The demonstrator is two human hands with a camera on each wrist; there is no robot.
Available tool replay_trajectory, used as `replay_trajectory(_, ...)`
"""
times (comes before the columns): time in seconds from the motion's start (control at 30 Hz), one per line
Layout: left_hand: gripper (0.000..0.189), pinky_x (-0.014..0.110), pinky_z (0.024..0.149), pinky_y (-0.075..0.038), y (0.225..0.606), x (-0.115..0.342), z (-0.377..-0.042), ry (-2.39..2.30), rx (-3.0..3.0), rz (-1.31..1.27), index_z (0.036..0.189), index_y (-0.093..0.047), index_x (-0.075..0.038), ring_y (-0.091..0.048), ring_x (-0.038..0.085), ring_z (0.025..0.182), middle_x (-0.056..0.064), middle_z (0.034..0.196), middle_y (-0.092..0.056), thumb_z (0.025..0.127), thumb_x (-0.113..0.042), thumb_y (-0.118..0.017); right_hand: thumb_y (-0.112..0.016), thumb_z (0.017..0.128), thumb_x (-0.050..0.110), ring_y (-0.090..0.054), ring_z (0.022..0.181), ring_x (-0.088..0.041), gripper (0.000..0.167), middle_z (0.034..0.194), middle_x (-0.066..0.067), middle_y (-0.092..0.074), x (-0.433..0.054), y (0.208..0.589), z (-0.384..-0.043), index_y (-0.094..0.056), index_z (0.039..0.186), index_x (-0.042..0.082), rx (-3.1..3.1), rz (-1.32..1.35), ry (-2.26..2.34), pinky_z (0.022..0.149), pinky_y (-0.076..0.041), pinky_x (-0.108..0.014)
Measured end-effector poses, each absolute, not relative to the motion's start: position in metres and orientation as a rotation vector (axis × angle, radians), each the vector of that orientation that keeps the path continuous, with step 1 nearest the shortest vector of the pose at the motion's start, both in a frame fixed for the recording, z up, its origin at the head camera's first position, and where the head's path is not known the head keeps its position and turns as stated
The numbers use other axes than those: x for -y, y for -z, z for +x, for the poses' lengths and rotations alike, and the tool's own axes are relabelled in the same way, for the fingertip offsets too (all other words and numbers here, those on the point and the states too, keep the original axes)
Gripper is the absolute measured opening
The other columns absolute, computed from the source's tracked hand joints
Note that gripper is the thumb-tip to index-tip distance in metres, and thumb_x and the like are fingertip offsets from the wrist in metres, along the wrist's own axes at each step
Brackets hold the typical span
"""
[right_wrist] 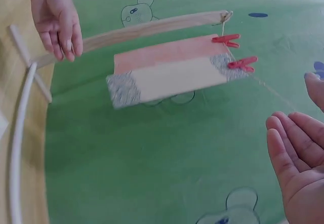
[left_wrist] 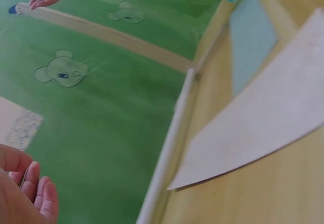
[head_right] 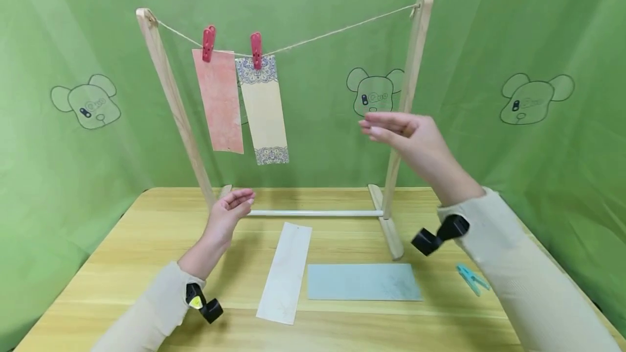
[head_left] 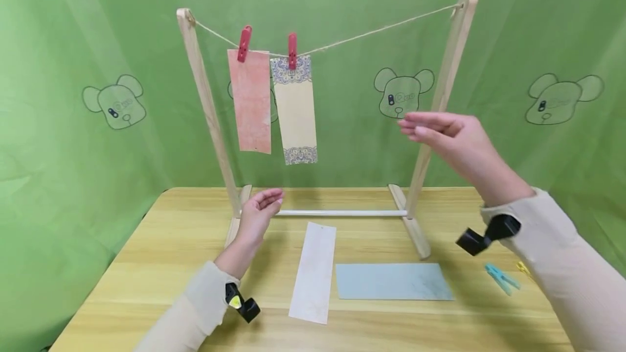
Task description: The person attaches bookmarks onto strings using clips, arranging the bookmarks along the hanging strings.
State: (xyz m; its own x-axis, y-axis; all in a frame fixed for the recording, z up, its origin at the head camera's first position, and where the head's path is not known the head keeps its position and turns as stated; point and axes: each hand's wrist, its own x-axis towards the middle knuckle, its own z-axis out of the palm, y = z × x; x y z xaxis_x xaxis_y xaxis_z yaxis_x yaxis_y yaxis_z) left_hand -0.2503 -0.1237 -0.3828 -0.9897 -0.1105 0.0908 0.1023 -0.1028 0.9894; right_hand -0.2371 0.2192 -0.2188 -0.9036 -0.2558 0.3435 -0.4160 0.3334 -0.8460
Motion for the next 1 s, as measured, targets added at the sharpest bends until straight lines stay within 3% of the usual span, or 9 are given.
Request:
replay_trajectory(0.57, 0.039, 0.019, 0.08, -0.05, 0.428, 0.113, -0.221, 2.162, 2.236, -0.022, 0.122, -0.052, 0.008, -0.061, 0.016, 0.096, 0.023, 0.114, -0.061, 0.086, -0.002, -0.062, -0.054, 0.097, 0.018, -0.06, 0.098, 0.006, 0.038, 0.117, 0.019, -0.063, -0.311, 0.316, -0.205, -0.051, 0.132, 0.006, 2.585, 0.394, -1.348, 0.081, -0.042, -0.004)
replay_trajectory(0.8, 0.049, 0.027, 0.082, -0.052, 0.438, 0.108, -0.21, 2.124, 2.409, -0.104, 0.128, -0.047, 0.008, -0.058, 0.024, 0.099, 0.026, 0.119, -0.055, 0.084, -0.004, -0.066, -0.051, 0.098, 0.019, -0.06, 0.095, 0.008, 0.034, 0.111, 0.026, -0.061, -0.36, 0.356, -0.201, -0.053, 0.131, 0.013, 2.634, 0.326, -1.418, 0.076, -0.042, -0.003)
replay_trajectory(1.0, 0.062, 0.044, 0.096, -0.045, 0.446, 0.101, -0.199, 1.848, 2.706, -0.233, 0.134, -0.044, 0.002, -0.05, 0.033, 0.112, 0.02, 0.127, -0.053, 0.08, -0.007, -0.073, -0.047, 0.097, 0.002, -0.064, 0.093, 0.001, 0.029, 0.108, 0.013, -0.067, -0.397, 0.387, -0.193, -0.062, 0.119, 0.014, 2.329, 0.372, -1.876, 0.078, -0.049, -0.009)
